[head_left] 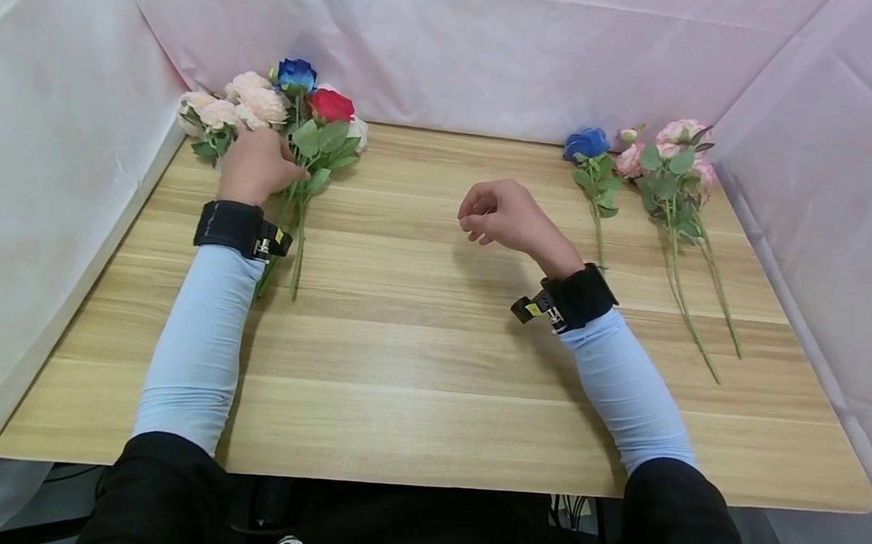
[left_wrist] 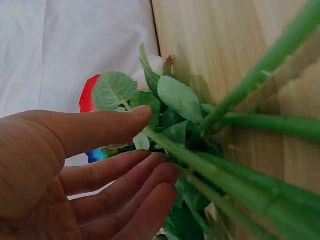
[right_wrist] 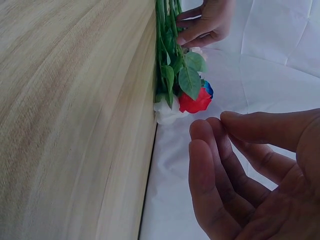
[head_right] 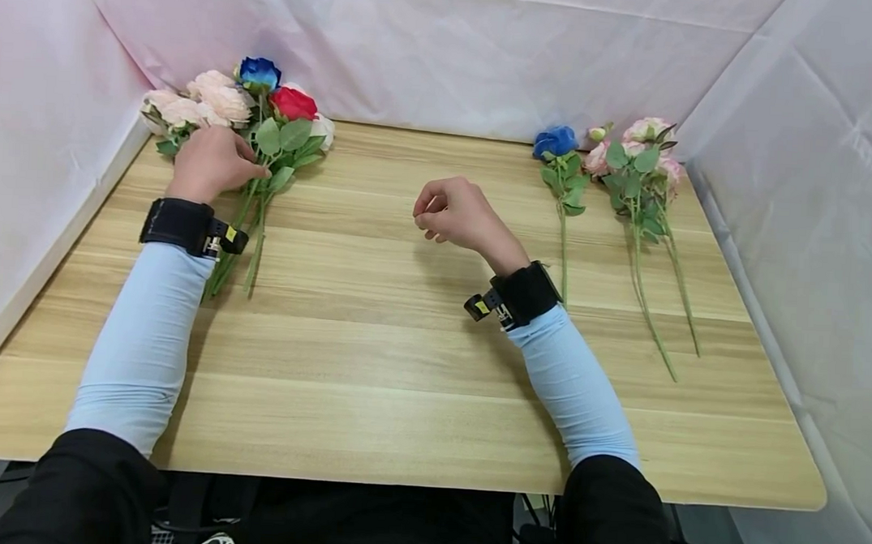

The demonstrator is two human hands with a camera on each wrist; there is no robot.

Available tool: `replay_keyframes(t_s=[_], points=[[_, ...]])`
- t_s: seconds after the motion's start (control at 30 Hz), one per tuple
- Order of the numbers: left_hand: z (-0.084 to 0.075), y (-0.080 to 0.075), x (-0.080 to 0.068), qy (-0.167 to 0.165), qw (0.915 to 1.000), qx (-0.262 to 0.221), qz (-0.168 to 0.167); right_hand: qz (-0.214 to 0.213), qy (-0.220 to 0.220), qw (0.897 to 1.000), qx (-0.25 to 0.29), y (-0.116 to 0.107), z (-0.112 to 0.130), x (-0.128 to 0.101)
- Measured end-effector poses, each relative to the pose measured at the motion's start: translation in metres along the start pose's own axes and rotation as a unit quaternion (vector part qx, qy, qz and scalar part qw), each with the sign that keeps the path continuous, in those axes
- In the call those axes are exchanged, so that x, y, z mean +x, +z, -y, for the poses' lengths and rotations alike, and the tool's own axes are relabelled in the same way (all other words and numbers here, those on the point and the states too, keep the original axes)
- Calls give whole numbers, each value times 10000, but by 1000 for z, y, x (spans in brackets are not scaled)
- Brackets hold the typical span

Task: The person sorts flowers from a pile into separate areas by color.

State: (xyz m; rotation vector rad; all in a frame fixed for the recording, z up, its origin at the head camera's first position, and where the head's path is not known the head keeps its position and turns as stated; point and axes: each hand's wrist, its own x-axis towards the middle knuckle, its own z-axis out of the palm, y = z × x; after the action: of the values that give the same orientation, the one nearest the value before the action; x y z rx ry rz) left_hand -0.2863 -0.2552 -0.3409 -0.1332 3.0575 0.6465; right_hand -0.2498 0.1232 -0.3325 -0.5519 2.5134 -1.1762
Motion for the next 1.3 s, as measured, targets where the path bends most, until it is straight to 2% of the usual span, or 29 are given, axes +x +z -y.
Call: replay_keyframes(t_s=[0.33,0.57,0.8,1.07,1.3], points=[[-5,3,0,-57,9999,98,50,68,-8,10000,-40,0,0,-1],[-7,1,0,65,9998,65,-150,110,-20,9999,-21,1,-1,-1],[-12,-5,-7,126,9994,-53,-302,174,-74,9998,-34,2,1,-2],[-23,-14,-13,313,9972,-212,-638,182,-83,9998,-82,2,2,-2],[-36,-25,-21,350,9950,-322,-876,219,-51,9997,-65,3,2,-3]])
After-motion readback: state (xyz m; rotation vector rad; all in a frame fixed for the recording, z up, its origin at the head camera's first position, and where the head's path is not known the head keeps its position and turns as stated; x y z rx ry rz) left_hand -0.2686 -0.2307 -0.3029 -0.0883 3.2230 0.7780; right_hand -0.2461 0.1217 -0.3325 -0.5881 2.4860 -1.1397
